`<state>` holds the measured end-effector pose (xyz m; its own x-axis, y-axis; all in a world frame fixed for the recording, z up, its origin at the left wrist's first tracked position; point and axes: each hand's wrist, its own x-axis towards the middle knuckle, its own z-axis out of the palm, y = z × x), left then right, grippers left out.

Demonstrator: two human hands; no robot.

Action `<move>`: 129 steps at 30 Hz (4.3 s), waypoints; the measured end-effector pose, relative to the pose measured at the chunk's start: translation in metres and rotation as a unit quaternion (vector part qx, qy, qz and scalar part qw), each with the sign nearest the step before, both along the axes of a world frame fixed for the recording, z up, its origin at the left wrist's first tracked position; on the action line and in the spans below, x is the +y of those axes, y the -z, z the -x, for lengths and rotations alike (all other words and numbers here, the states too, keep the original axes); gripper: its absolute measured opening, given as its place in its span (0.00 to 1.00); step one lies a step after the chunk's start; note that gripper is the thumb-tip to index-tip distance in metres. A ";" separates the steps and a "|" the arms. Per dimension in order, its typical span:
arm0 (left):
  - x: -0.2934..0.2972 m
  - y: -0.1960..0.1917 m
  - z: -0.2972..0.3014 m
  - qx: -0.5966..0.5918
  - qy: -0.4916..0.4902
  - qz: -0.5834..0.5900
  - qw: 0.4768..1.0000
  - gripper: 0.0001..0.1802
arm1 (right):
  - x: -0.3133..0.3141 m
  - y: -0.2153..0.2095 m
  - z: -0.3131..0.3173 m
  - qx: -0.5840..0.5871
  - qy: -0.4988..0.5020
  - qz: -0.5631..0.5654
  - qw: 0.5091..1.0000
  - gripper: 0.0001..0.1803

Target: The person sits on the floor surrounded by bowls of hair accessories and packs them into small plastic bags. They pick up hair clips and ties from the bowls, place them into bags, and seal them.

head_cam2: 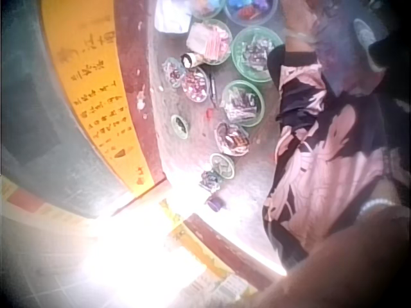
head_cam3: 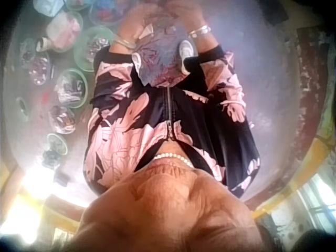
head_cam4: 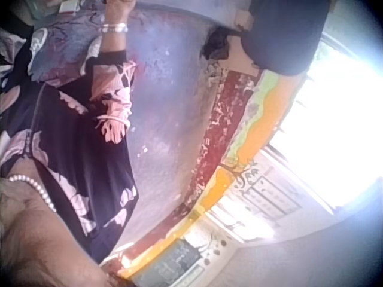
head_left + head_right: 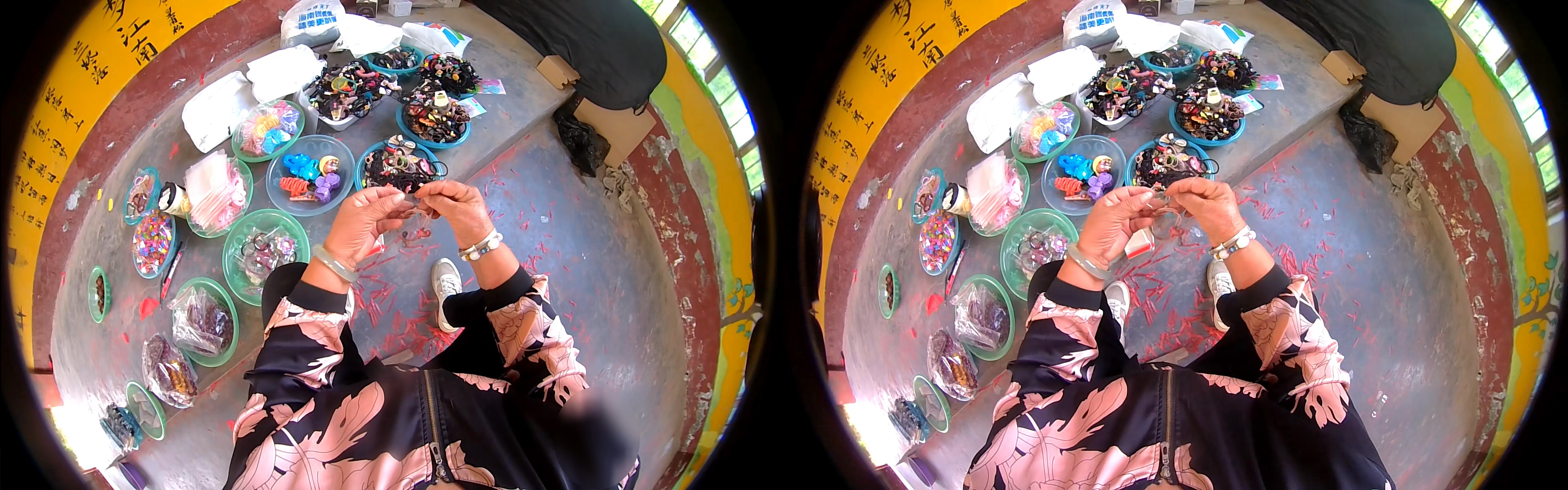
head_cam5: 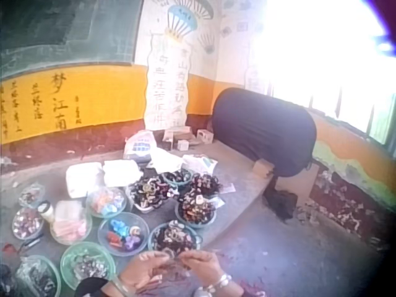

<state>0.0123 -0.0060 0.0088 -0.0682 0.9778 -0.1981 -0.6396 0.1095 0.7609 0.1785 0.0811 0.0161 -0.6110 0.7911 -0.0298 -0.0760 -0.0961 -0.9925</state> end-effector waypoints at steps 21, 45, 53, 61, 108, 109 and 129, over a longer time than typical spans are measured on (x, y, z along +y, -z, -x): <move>-0.004 -0.002 -0.012 0.166 -0.049 -0.052 0.984 0.08 | 0.000 0.003 0.004 -0.015 0.002 0.069 0.997 0.09; 0.001 0.015 -0.007 0.261 -0.025 -0.117 0.958 0.07 | -0.002 -0.010 -0.001 -0.068 -0.023 -0.063 0.995 0.07; 0.001 0.002 -0.006 0.196 0.002 -0.062 0.979 0.09 | 0.001 -0.006 -0.005 -0.044 -0.040 -0.073 0.996 0.09; -0.004 0.001 -0.006 0.126 0.008 0.020 0.992 0.09 | 0.002 0.000 -0.003 -0.025 0.011 -0.043 0.999 0.08; -0.219 0.197 0.208 0.259 -0.539 0.308 0.740 0.10 | -0.005 0.013 0.031 -0.091 0.020 0.024 0.995 0.12; -0.227 0.206 0.211 0.342 -0.539 0.324 0.698 0.09 | -0.006 0.012 0.033 -0.087 0.015 0.024 0.996 0.12; -0.182 0.187 0.175 0.605 -0.241 0.437 0.621 0.13 | -0.012 0.008 0.026 -0.118 -0.016 0.008 0.993 0.15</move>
<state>-0.1622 -0.1875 -0.1779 -0.9266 0.3411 -0.1585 0.2223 0.8366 0.5006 0.1530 0.0686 0.0085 -0.6096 0.7702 -0.1877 0.1612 -0.1114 -0.9806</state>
